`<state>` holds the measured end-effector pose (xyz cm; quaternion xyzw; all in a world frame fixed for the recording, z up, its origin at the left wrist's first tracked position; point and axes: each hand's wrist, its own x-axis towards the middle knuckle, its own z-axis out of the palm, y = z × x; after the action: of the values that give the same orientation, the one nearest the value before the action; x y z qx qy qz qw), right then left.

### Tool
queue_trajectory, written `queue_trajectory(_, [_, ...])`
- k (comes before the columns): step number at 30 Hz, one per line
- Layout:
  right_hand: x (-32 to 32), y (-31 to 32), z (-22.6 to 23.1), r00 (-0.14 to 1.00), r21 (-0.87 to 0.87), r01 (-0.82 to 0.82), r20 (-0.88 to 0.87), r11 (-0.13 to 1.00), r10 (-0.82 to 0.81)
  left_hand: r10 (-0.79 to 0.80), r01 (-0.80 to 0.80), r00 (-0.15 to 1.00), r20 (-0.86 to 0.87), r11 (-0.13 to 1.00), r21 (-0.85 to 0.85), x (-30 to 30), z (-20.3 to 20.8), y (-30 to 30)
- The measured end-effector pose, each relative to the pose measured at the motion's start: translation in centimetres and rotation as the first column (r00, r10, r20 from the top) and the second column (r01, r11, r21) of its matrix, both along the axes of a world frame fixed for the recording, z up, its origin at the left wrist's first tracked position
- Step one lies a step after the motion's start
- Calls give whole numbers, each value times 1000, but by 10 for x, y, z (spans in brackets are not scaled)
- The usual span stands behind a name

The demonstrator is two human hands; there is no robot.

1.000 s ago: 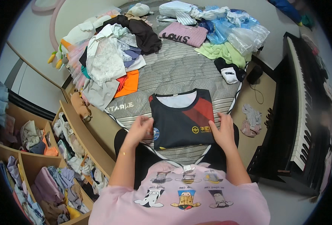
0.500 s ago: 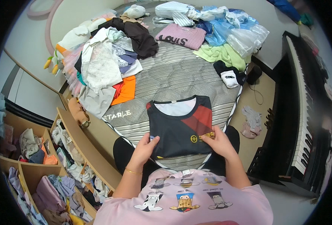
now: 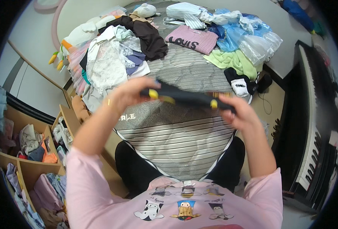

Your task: The person folds a black and red sports jersey, a white t-shirt, and a pink and green dress on a bed by hand.

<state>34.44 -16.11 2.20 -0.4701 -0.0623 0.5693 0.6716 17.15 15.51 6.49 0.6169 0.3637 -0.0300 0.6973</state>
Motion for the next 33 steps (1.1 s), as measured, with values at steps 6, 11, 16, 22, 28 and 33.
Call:
queue_trajectory(6, [135,102,78,913,88,154,369,984,-175,-313,246,942,125,893,377,172,64,116])
queue_trajectory(11, [229,177,43,848,238,205,441,949,-294,-38,-151,878,477,924,351,282,50,166])
queue_trajectory(16, [286,233,-99,879,137,442,129,886,-459,214,-326,834,508,935,142,359,-71,197])
queue_trajectory(22, [259,243,-172,774,243,464,356,852,-523,552,-524,692,466,827,-202,363,-205,200])
queue_trajectory(28, [244,266,-171,691,281,457,486,844,-535,587,-806,590,555,472,358,331,-195,242])
queue_trajectory(33, [208,245,-170,179,232,512,913,827,-367,-270,-583,743,613,191,790,248,-174,132])
